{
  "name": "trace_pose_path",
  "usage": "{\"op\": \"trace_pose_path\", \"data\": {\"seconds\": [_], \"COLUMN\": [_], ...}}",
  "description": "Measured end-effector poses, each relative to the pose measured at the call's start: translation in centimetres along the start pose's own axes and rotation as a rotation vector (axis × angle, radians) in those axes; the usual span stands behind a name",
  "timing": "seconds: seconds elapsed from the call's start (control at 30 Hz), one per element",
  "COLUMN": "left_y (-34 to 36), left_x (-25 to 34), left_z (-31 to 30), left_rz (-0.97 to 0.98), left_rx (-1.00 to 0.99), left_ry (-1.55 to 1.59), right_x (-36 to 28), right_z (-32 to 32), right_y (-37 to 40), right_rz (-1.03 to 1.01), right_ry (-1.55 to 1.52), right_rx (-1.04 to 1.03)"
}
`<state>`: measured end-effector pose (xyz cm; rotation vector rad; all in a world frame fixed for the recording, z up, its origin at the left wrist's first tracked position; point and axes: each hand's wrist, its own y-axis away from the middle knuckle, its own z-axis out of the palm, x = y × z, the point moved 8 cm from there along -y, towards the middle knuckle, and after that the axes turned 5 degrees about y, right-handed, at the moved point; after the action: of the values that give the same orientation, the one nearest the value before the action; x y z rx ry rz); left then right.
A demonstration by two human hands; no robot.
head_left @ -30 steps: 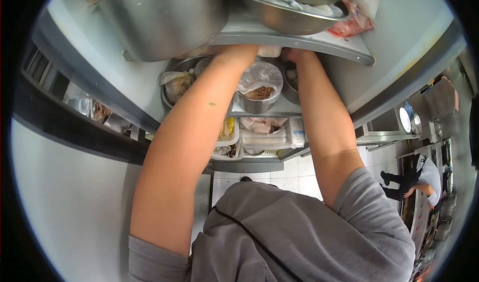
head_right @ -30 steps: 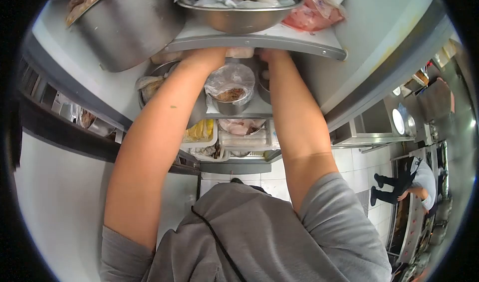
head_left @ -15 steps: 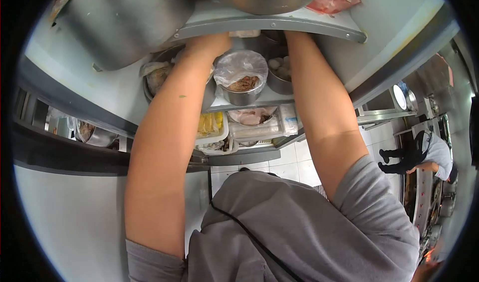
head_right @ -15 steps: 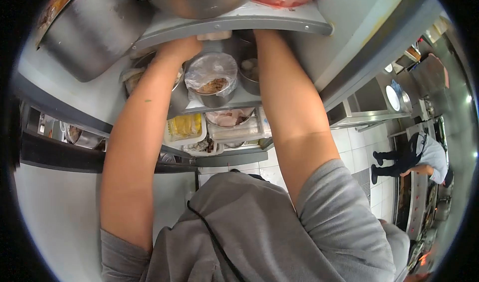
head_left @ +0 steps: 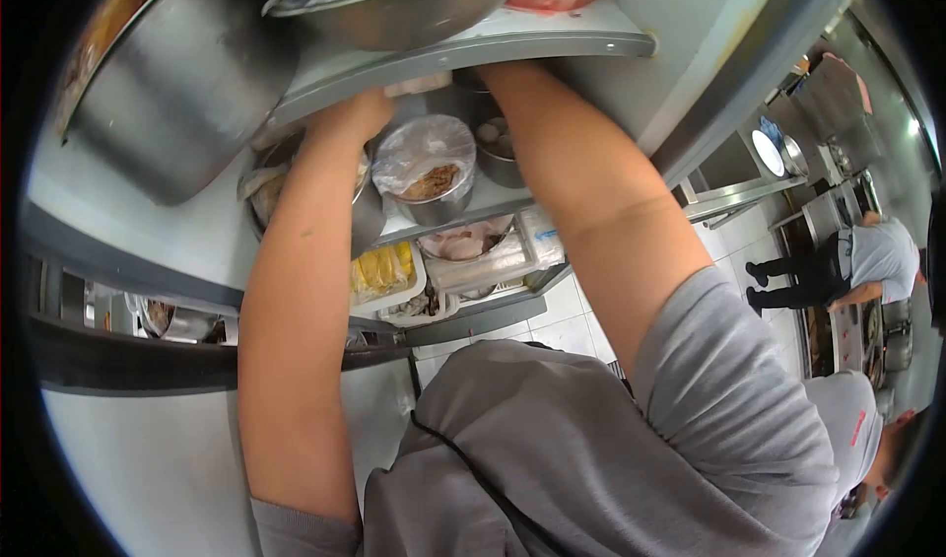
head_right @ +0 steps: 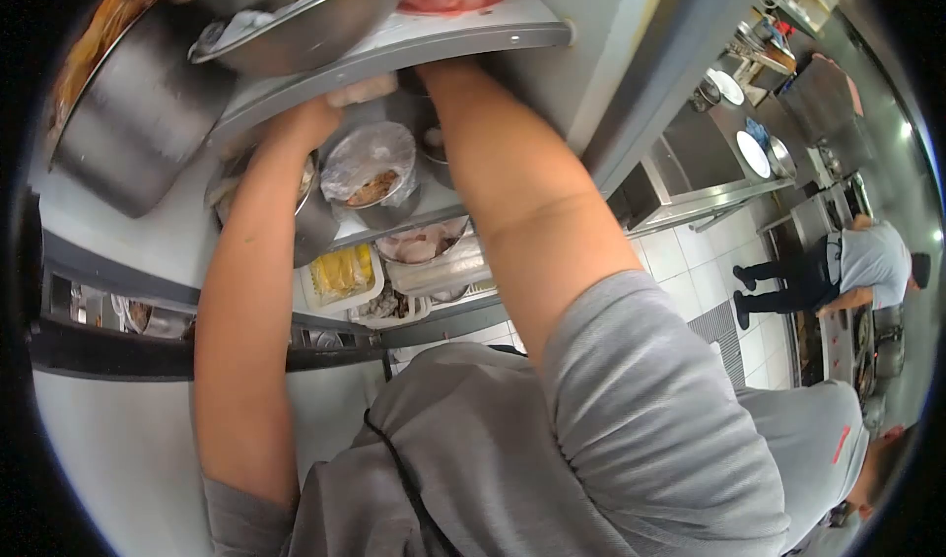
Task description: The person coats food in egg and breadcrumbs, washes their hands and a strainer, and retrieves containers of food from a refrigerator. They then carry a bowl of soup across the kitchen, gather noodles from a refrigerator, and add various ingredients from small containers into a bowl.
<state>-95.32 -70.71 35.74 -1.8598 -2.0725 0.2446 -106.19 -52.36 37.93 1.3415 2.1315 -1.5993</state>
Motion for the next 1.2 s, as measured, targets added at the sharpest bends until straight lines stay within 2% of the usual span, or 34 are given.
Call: {"op": "trace_pose_path", "data": {"seconds": [0.17, 0.4, 0.53, 0.57, 0.6, 0.63, 0.67, 0.7, 0.73, 0.77, 0.8, 0.87, 1.0, 1.07, 1.2], "left_y": [-0.2, 0.0, 0.9, 0.9, 1.1, 1.7, 2.3, 1.9, 1.1, 0.7, 1.0, 1.6, 1.3, 0.7, 0.9], "left_x": [0.1, 0.4, 0.4, 0.5, 1.4, 2.4, 3.0, 1.9, 1.1, 0.4, 0.4, 0.5, 1.1, 0.4, -0.5], "left_z": [0.8, 0.4, 0.0, -0.6, -1.6, -2.5, -4.5, -4.1, -2.6, -0.9, -0.7, -1.9, -2.3, -1.3, 0.1], "left_rz": [0.031, -0.049, -0.016, -0.027, 0.049, 0.125, 0.077, 0.061, 0.069, 0.082, 0.074, 0.095, 0.063, -0.008, 0.032], "left_rx": [-0.034, -0.067, -0.041, -0.028, 0.026, 0.072, 0.11, 0.11, 0.016, -0.076, -0.077, 0.079, 0.012, -0.084, -0.036], "left_ry": [-0.081, -0.086, -0.041, -0.041, -0.087, -0.137, 0.014, 0.011, -0.011, -0.03, -0.03, 0.003, -0.1, -0.003, -0.08], "right_x": [0.1, -0.8, -2.3, -3.3, -4.8, -6.9, -8.3, -9.3, -9.1, -9.3, -9.7, -8.9, -8.1, -8.7, -9.3], "right_z": [0.7, 1.4, -0.2, -1.2, -2.3, -4.1, -5.0, -5.6, -5.8, -5.9, -5.9, -5.4, -4.5, -4.4, -4.0], "right_y": [-0.7, -2.0, 0.5, 3.4, 6.3, 9.0, 11.7, 13.5, 14.8, 16.2, 17.3, 17.8, 17.6, 17.5, 17.6], "right_rz": [0.002, -0.023, -0.159, -0.228, -0.264, -0.099, -0.191, -0.282, -0.281, -0.422, -0.566, -0.553, -0.483, -0.458, -0.466], "right_ry": [0.045, 0.107, 0.258, 0.308, 0.295, 0.231, 0.141, 0.053, 0.049, 0.129, 0.207, 0.186, 0.132, 0.167, 0.206], "right_rx": [-0.006, -0.012, 0.03, -0.002, -0.089, -0.357, -0.405, -0.455, -0.467, -0.431, -0.391, -0.434, -0.563, -0.577, -0.548]}}
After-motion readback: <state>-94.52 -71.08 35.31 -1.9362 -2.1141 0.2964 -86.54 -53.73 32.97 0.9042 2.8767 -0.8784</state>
